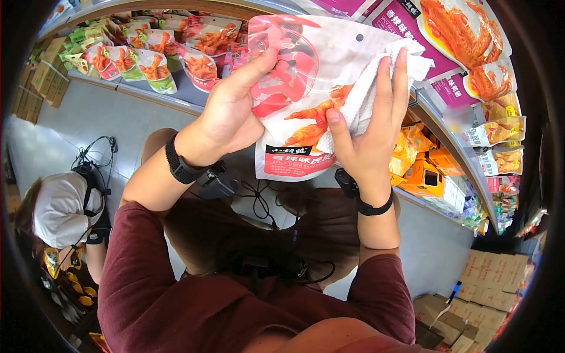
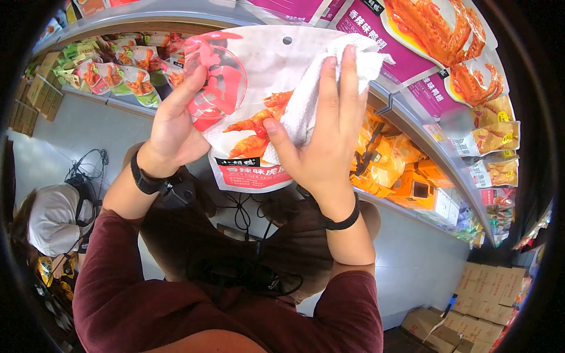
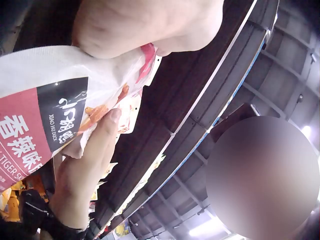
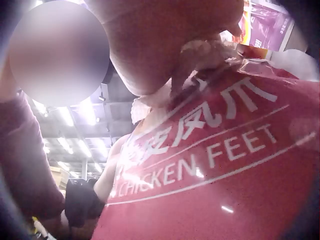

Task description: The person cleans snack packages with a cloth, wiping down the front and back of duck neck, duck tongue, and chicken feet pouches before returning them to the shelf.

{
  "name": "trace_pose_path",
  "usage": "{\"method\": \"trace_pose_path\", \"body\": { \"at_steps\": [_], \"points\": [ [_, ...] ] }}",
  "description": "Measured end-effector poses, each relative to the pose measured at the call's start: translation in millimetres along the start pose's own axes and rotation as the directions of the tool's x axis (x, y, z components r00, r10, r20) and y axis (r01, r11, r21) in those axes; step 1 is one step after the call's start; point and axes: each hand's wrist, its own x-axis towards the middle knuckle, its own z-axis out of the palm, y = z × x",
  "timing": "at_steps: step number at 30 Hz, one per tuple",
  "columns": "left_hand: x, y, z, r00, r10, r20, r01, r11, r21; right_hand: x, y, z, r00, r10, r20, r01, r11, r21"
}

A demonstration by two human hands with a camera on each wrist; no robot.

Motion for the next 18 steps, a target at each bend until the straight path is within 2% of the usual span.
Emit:
{"method": "trace_pose_path", "body": {
  "at_steps": [6, 8, 12, 14, 15, 16, 17, 18],
  "points": [
    [1, 2, -2, 1.0, 0.005, 0.01, -0.005, 1.0, 0.016, -1, 11, -6, 0.997, 0.074, -0.012, -0.074, 0.997, -0.003],
    [0, 1, -2, 0.999, 0.02, -0.048, -0.019, 1.0, 0.022, -2, 11, -6, 0.996, 0.09, -0.013, -0.09, 0.996, 0.003],
    [0, 1, 1, 0.997, 0.013, -0.079, -0.013, 1.0, 0.005, -4, 5, -4, 0.993, 0.116, 0.022, -0.117, 0.99, 0.079],
    [-4, -2, 4, 0.989, 0.109, -0.097, -0.094, 0.985, 0.146, -8, 1, -1, 0.992, 0.095, 0.089, -0.109, 0.98, 0.168],
    [-8, -6, 2, 0.989, 0.111, -0.094, -0.096, 0.985, 0.146, -10, -6, 0, 0.987, 0.076, 0.14, -0.107, 0.967, 0.231],
    [-12, -11, -2, 0.98, 0.141, -0.139, -0.049, 0.855, 0.517, -12, -18, 1, 0.975, 0.08, 0.206, -0.152, 0.918, 0.365],
    [-16, -14, -2, 0.968, 0.187, -0.169, 0.026, 0.593, 0.805, -15, -30, 3, 0.96, 0.074, 0.271, -0.203, 0.848, 0.489],
    [-18, -15, 9, 0.989, 0.138, 0.052, -0.106, 0.422, 0.9, -21, -37, 10, 0.948, 0.122, 0.294, -0.275, 0.777, 0.566]
  ]
}}
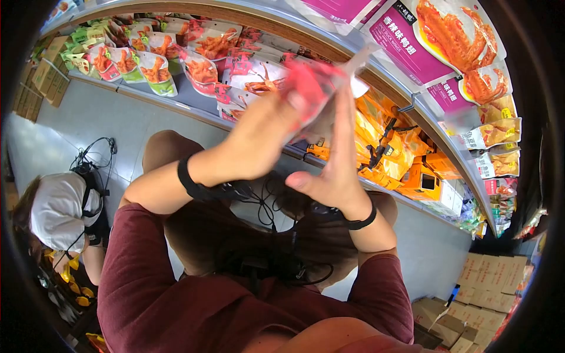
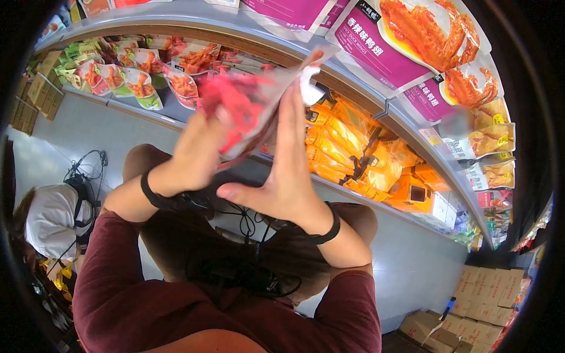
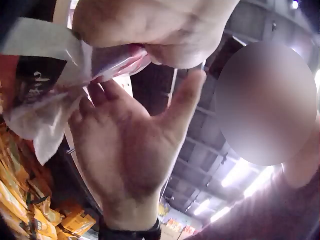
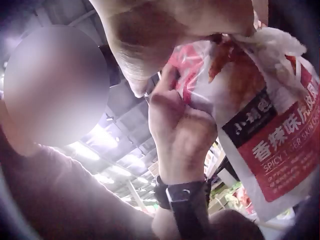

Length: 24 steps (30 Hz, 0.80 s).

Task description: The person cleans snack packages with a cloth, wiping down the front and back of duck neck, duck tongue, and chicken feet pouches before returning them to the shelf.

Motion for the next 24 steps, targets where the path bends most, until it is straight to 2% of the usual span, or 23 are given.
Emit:
{"method": "trace_pose_path", "body": {
  "at_steps": [1, 2, 3, 4, 5, 6, 7, 9, 10, 11, 12, 13, 14, 15, 16, 17, 18, 19, 20, 21, 22, 23, 24],
  "points": [
    [4, -2, 8, 0.958, 0.251, 0.139, -0.261, 0.964, 0.058, -7, 3, 8, 0.998, 0.055, -0.003, -0.055, 0.992, 0.115],
    [5, -5, 11, 0.928, 0.294, 0.228, -0.323, 0.941, 0.104, -14, 3, 10, 0.989, 0.141, 0.04, -0.146, 0.92, 0.363],
    [5, -6, 12, 0.89, 0.328, 0.316, -0.386, 0.911, 0.143, -18, -4, 11, 0.989, 0.14, 0.041, -0.145, 0.921, 0.363],
    [3, -4, 10, 0.891, 0.328, 0.314, -0.386, 0.911, 0.145, -21, -14, 11, 0.967, 0.251, 0.035, -0.236, 0.844, 0.481],
    [1, 0, 8, 0.874, 0.312, 0.373, -0.36, 0.931, 0.065, -22, -19, 11, 0.933, 0.357, 0.046, -0.314, 0.743, 0.591],
    [-1, 3, 7, 0.851, 0.301, 0.431, -0.327, 0.945, -0.015, -19, -18, 13, 0.868, 0.497, 0.021, -0.327, 0.538, 0.777],
    [-1, -1, 9, 0.852, 0.302, 0.427, -0.327, 0.945, -0.014, -16, -7, 0, 0.824, 0.563, 0.059, -0.343, 0.414, 0.843],
    [1, -9, 15, 0.819, 0.326, 0.472, -0.37, 0.929, 0.0, -6, -10, -11, 0.748, 0.66, 0.069, -0.427, 0.398, 0.812],
    [3, -8, 7, 0.805, 0.327, 0.496, -0.413, 0.908, 0.072, -7, -2, -15, 0.766, 0.641, 0.055, -0.332, 0.321, 0.887],
    [7, -5, -1, 0.806, 0.328, 0.493, -0.414, 0.907, 0.075, -8, 6, -20, 0.78, 0.625, 0.036, -0.232, 0.234, 0.944],
    [13, -3, -9, 0.811, 0.337, 0.478, -0.404, 0.914, 0.041, -3, 8, -26, 0.756, 0.655, 0.007, -0.161, 0.175, 0.971],
    [19, -2, -17, 0.813, 0.348, 0.466, -0.396, 0.918, 0.006, 2, 5, -32, 0.808, 0.588, 0.016, -0.129, 0.15, 0.98],
    [25, -9, -26, 0.831, 0.426, 0.356, -0.484, 0.87, 0.089, 2, 6, -37, 0.825, 0.564, -0.019, -0.088, 0.162, 0.983],
    [29, -9, -32, 0.827, 0.429, 0.362, -0.488, 0.869, 0.085, 2, 6, -41, 0.839, 0.541, -0.055, -0.046, 0.172, 0.984],
    [33, -9, -36, 0.874, 0.46, 0.156, -0.484, 0.802, 0.35, 1, 7, -46, 0.838, 0.542, -0.063, -0.04, 0.176, 0.984],
    [36, -8, -38, 0.854, 0.518, -0.049, -0.394, 0.706, 0.589, 0, 8, -50, 0.828, 0.553, -0.09, -0.03, 0.204, 0.979],
    [38, -15, -37, 0.856, 0.516, -0.043, -0.396, 0.705, 0.588, -1, 10, -53, 0.817, 0.565, -0.116, -0.02, 0.229, 0.973],
    [39, -25, -33, 0.934, 0.347, -0.082, -0.303, 0.894, 0.331, -2, 13, -56, 0.814, 0.568, -0.12, -0.015, 0.227, 0.974],
    [39, -32, -32, 0.985, 0.161, -0.067, -0.158, 0.986, 0.046, -2, 17, -59, 0.805, 0.58, -0.127, -0.01, 0.228, 0.974],
    [39, -31, -33, 0.986, 0.156, -0.061, -0.153, 0.987, 0.048, -1, 18, -60, 0.794, 0.593, -0.135, -0.006, 0.229, 0.973],
    [38, -29, -35, 0.988, 0.022, 0.151, -0.016, 0.999, -0.04, 3, 12, -59, 0.762, 0.628, -0.16, -0.008, 0.255, 0.967],
    [37, -27, -36, 0.927, -0.092, 0.363, 0.136, 0.986, -0.097, 5, 10, -61, 0.758, 0.632, -0.161, -0.006, 0.254, 0.967],
    [36, -28, -34, 0.918, -0.093, 0.385, 0.148, 0.982, -0.114, 5, 9, -62, 0.739, 0.638, -0.216, 0.004, 0.317, 0.948]
  ]
}}
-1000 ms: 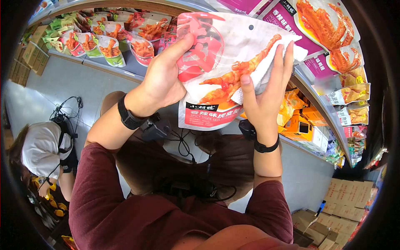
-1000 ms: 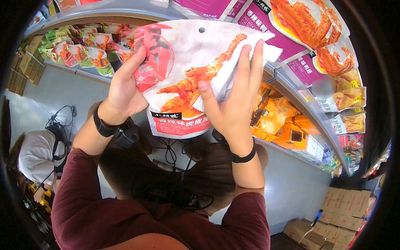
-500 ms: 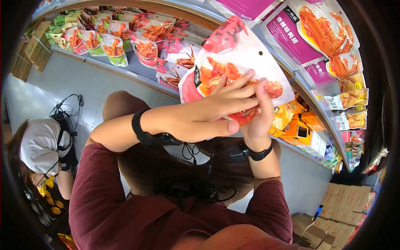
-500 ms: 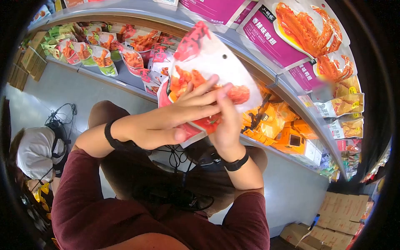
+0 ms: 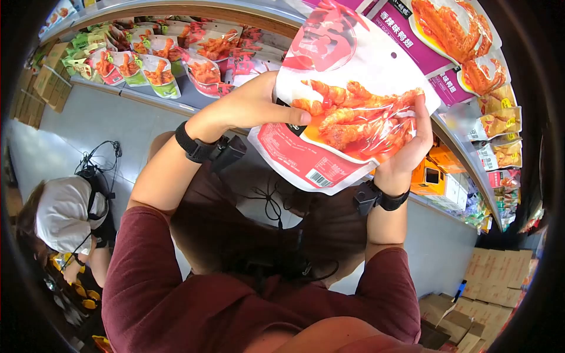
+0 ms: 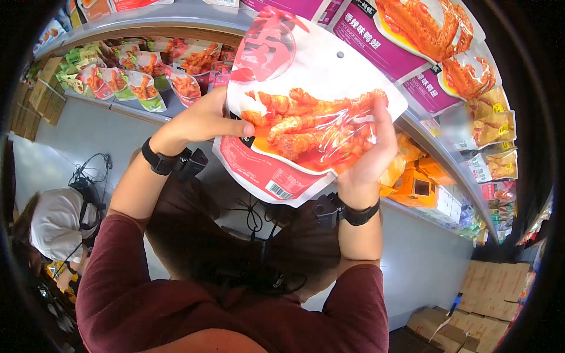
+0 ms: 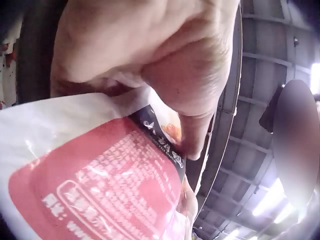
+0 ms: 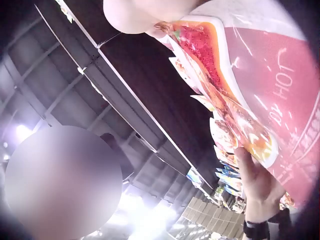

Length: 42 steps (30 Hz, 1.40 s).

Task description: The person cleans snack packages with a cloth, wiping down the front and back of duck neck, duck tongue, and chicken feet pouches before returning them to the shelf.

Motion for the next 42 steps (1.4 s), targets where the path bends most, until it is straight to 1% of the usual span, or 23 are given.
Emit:
{"method": "trace_pose_path", "body": {
  "at_steps": [1, 2, 3, 6, 8, 9, 11, 13, 16, 17, 19, 20, 21, 23, 25, 27, 28, 31, 33, 35, 37, 39, 42],
  "points": [
    [0, -1, 1, 1.0, -0.007, 0.006, 0.007, 1.0, -0.001, 1, -2, 0, 0.998, -0.051, -0.03, 0.05, 0.998, -0.043],
    [0, -1, 2, 1.0, -0.009, -0.011, 0.009, 1.0, -0.01, 4, -2, 0, 0.986, -0.093, -0.141, 0.079, 0.992, -0.102],
    [0, -1, 3, 1.0, -0.013, -0.028, 0.012, 1.0, -0.019, 2, -4, 8, 0.98, -0.102, -0.17, 0.087, 0.992, -0.092],
    [0, -2, 9, 0.994, 0.064, -0.086, -0.066, 0.997, -0.03, 12, -16, 1, 0.98, -0.103, -0.172, 0.085, 0.991, -0.108],
    [0, -4, 11, 0.989, 0.093, -0.111, -0.098, 0.995, -0.037, 20, -28, -6, 0.97, -0.227, -0.085, 0.216, 0.969, -0.123],
    [0, -4, 11, 0.984, 0.105, -0.145, -0.108, 0.994, -0.016, 22, -34, -13, 0.969, -0.233, -0.086, 0.222, 0.968, -0.121],
    [4, -2, 9, 0.976, 0.135, -0.171, -0.134, 0.991, 0.02, 28, -49, -25, 0.89, -0.454, 0.041, 0.455, 0.881, -0.132],
    [4, -4, 10, 0.952, 0.137, -0.275, -0.136, 0.99, 0.025, 24, -60, -23, 0.861, -0.503, 0.078, 0.509, 0.849, -0.144],
    [7, -7, 9, 0.936, 0.182, -0.3, -0.167, 0.983, 0.075, 16, -64, -17, 0.736, -0.666, 0.122, 0.667, 0.682, -0.299],
    [7, -8, 10, 0.929, 0.193, -0.315, -0.172, 0.981, 0.093, 14, -61, -15, 0.737, -0.666, 0.118, 0.665, 0.683, -0.301],
    [9, -8, 14, 0.925, 0.201, -0.324, -0.176, 0.979, 0.104, 10, -55, -14, 0.662, -0.664, 0.347, 0.742, 0.513, -0.432],
    [9, -8, 16, 0.918, 0.214, -0.334, -0.185, 0.976, 0.117, 9, -53, -14, 0.593, -0.629, 0.503, 0.793, 0.35, -0.498],
    [9, -7, 17, 0.92, 0.21, -0.332, -0.181, 0.977, 0.115, 9, -47, -12, 0.596, -0.628, 0.499, 0.79, 0.352, -0.502],
    [8, -6, 21, 0.931, 0.191, -0.312, -0.148, 0.977, 0.156, 12, -31, -2, 0.529, -0.458, 0.715, 0.833, 0.116, -0.542],
    [6, -5, 27, 0.933, 0.206, -0.295, -0.161, 0.972, 0.171, 14, -23, 0, 0.53, -0.269, 0.804, 0.775, -0.229, -0.588],
    [5, -6, 31, 0.933, 0.223, -0.283, -0.174, 0.967, 0.187, 10, -1, 4, 0.621, -0.22, 0.753, 0.744, -0.138, -0.654],
    [5, -10, 31, 0.929, 0.243, -0.279, -0.187, 0.959, 0.213, 8, 8, 6, 0.621, -0.22, 0.752, 0.744, -0.136, -0.654],
    [3, -12, 31, 0.92, 0.261, -0.292, -0.196, 0.953, 0.233, 4, 19, 8, 0.586, -0.205, 0.784, 0.785, -0.098, -0.612],
    [0, -7, 29, 0.93, 0.24, -0.278, -0.142, 0.933, 0.33, 4, 15, 8, 0.536, -0.227, 0.814, 0.825, -0.064, -0.561],
    [1, -10, 29, 0.92, 0.253, -0.298, -0.163, 0.942, 0.295, 3, 17, 8, 0.51, -0.267, 0.817, 0.843, -0.03, -0.536],
    [2, -11, 29, 0.909, 0.268, -0.32, -0.186, 0.946, 0.265, 1, 18, 3, 0.457, -0.167, 0.873, 0.888, 0.043, -0.457],
    [4, -6, 27, 0.9, 0.264, -0.347, -0.189, 0.953, 0.236, 3, 24, 6, 0.445, -0.145, 0.884, 0.895, 0.03, -0.446],
    [6, -9, 25, 0.869, 0.294, -0.397, -0.226, 0.951, 0.21, 9, 22, 6, 0.481, -0.232, 0.845, 0.837, -0.166, -0.522]
  ]
}}
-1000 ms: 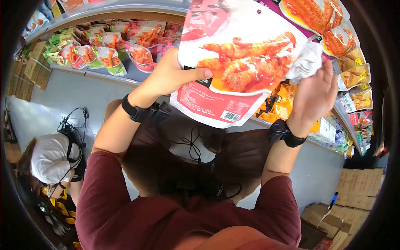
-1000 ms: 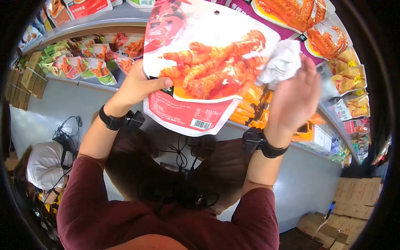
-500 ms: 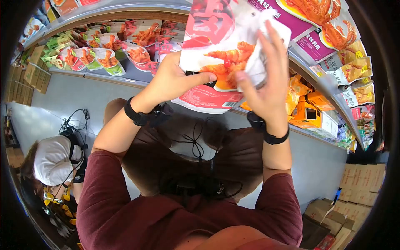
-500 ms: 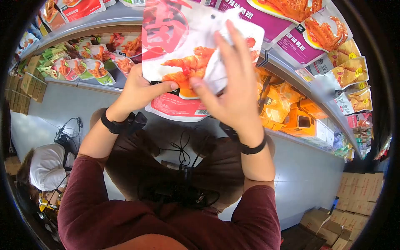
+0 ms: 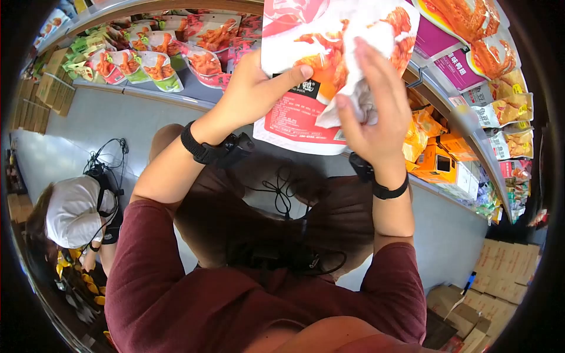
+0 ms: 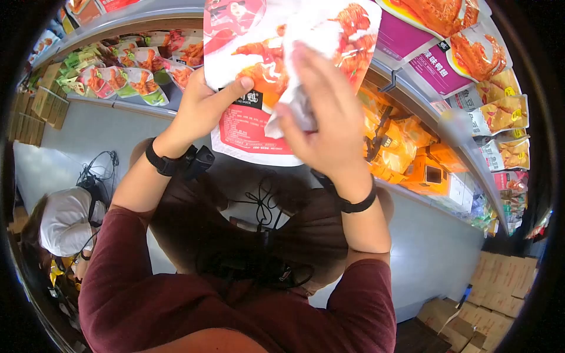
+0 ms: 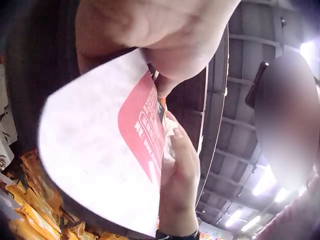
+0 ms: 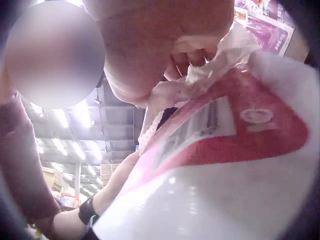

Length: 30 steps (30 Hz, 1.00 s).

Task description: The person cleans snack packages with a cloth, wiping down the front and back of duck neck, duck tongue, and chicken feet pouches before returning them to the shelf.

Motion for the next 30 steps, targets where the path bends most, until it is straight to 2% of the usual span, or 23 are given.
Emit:
{"method": "trace_pose_path", "body": {
  "at_steps": [3, 4, 9, 11, 12, 16, 19, 22, 23, 24, 25, 27, 30],
  "points": [
    [-1, 6, -4, 0.999, -0.025, -0.031, 0.023, 0.998, -0.054, -1, 13, -8, 0.996, 0.074, -0.048, -0.08, 0.987, -0.139],
    [0, 6, -3, 0.998, 0.01, -0.055, -0.013, 0.998, -0.055, -1, 13, -11, 0.992, 0.124, -0.029, -0.127, 0.98, -0.15],
    [1, 5, -5, 0.987, 0.1, -0.122, -0.104, 0.994, -0.033, 2, 18, -12, 0.995, 0.1, -0.009, -0.1, 0.979, -0.176],
    [2, 6, -5, 0.968, 0.12, -0.218, -0.147, 0.983, -0.111, 1, 17, -11, 0.995, 0.103, -0.015, -0.104, 0.978, -0.181],
    [3, 5, -7, 0.967, 0.124, -0.222, -0.152, 0.982, -0.11, 1, 14, -11, 0.995, 0.094, 0.017, -0.089, 0.977, -0.193],
    [3, 3, -18, 0.924, -0.02, -0.382, -0.115, 0.938, -0.328, -5, -4, 2, 0.993, 0.054, 0.105, -0.036, 0.986, -0.166],
    [6, 13, -12, 0.887, 0.012, -0.462, -0.188, 0.923, -0.335, -11, -37, 17, 0.95, 0.041, 0.309, -0.023, 0.998, -0.061],
    [4, 14, -14, 0.892, -0.009, -0.452, -0.178, 0.912, -0.37, -13, -47, 30, 0.973, 0.009, 0.232, 0.007, 0.998, -0.068],
    [4, 15, -13, 0.894, -0.008, -0.448, -0.183, 0.906, -0.381, -8, -45, 25, 0.961, 0.006, 0.275, 0.027, 0.993, -0.117],
    [5, 17, -10, 0.885, -0.032, -0.464, -0.213, 0.859, -0.466, -4, -41, 21, 0.948, 0.005, 0.318, 0.05, 0.985, -0.163],
    [4, 18, -9, 0.886, -0.028, -0.462, -0.216, 0.858, -0.466, -1, -31, 19, 0.949, 0.003, 0.315, 0.052, 0.985, -0.166],
    [0, 19, -8, 0.903, 0.033, -0.428, -0.212, 0.901, -0.377, 5, -8, 11, 0.985, 0.09, 0.15, -0.042, 0.954, -0.296],
    [-5, 22, -5, 0.912, 0.101, -0.398, -0.233, 0.926, -0.299, 5, 7, 3, 0.99, 0.112, 0.088, -0.087, 0.965, -0.248]
  ]
}}
